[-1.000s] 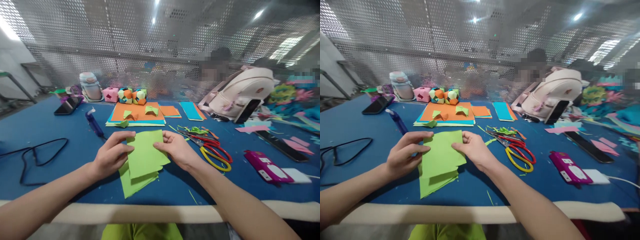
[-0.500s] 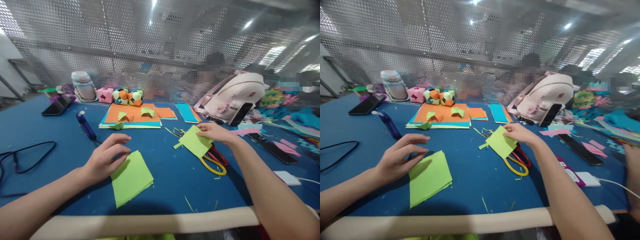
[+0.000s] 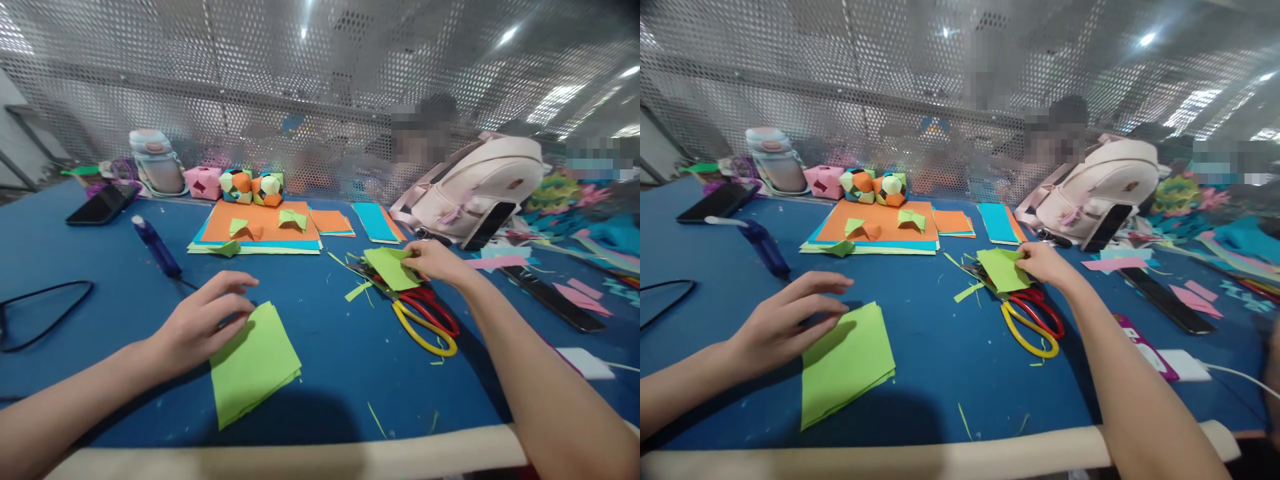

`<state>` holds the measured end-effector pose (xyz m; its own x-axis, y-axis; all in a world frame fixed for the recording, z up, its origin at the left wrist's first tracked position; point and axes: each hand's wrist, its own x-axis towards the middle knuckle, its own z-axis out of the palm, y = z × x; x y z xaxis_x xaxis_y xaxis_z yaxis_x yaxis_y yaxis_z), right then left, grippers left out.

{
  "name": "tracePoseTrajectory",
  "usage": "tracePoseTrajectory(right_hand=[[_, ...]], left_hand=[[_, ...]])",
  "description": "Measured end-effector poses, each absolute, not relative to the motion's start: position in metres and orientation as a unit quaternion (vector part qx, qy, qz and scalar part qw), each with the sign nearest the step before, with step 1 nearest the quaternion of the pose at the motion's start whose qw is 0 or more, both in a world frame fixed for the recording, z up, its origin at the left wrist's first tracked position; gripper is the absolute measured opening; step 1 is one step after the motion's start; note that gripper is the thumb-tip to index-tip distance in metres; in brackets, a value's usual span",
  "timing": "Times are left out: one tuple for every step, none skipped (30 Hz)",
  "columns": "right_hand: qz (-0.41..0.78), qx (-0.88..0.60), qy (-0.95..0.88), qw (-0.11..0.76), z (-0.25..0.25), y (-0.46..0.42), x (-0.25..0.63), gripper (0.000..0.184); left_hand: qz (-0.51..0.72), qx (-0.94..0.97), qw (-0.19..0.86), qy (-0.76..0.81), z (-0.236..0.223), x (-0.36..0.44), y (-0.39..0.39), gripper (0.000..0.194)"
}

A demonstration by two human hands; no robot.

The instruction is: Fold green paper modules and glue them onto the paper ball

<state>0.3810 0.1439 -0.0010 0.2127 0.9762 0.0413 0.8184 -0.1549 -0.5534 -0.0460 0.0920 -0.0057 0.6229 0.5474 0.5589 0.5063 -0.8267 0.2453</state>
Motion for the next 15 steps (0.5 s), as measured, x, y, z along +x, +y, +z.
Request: tracePoseTrajectory(right_hand=[[0.168,-0.743,-0.597,0.251,-0.002,0.143,0.384,0.005],[0.172,-0.744,-0.588,0.266,-0.002,0.142,0.387,0.005],[0.176,-0.743,-0.579,0.284,-0.003,0.142,0.390,0.005],[0.180,-0.742,-0.570,0.305,-0.003,0.141,0.393,0.005],[0.184,-0.738,-0.561,0.326,-0.003,0.141,0.397,0.007],[0.188,-0.734,-0.553,0.348,-0.003,0.141,0.400,0.009],[0.193,-0.729,-0.545,0.367,-0.004,0.140,0.404,0.011],[0.198,-0.724,-0.539,0.381,-0.004,0.140,0.407,0.014],[0.204,-0.721,-0.535,0.391,-0.004,0.140,0.410,0.017],[0.210,-0.719,-0.532,0.396,-0.005,0.140,0.413,0.019],[0.217,-0.719,-0.530,0.395,-0.007,0.140,0.416,0.021],[0.224,-0.720,-0.529,0.390,-0.009,0.140,0.418,0.022],[0.229,-0.723,-0.528,0.381,-0.012,0.140,0.421,0.023],[0.234,-0.727,-0.528,0.373,-0.015,0.141,0.423,0.024],[0.239,-0.732,-0.524,0.364,-0.019,0.143,0.425,0.023]], left_hand=[[0.320,0.900,0.035,0.295,-0.006,-0.046,0.092,0.020],[0.318,0.900,0.038,0.297,-0.006,-0.046,0.092,0.020],[0.317,0.899,0.041,0.299,-0.007,-0.046,0.091,0.020],[0.315,0.899,0.045,0.302,-0.007,-0.045,0.091,0.020],[0.314,0.898,0.049,0.305,-0.007,-0.045,0.091,0.021],[0.314,0.897,0.052,0.307,-0.008,-0.045,0.090,0.021],[0.315,0.896,0.055,0.309,-0.008,-0.045,0.090,0.021],[0.316,0.894,0.057,0.311,-0.008,-0.045,0.090,0.021],[0.318,0.894,0.058,0.312,-0.008,-0.044,0.090,0.021],[0.318,0.894,0.059,0.310,-0.009,-0.044,0.090,0.021],[0.319,0.895,0.059,0.306,-0.009,-0.044,0.090,0.021],[0.320,0.896,0.060,0.303,-0.009,-0.044,0.090,0.021],[0.321,0.896,0.062,0.300,-0.010,-0.044,0.090,0.021],[0.322,0.896,0.064,0.299,-0.010,-0.044,0.090,0.021],[0.323,0.895,0.067,0.299,-0.010,-0.044,0.090,0.021]])
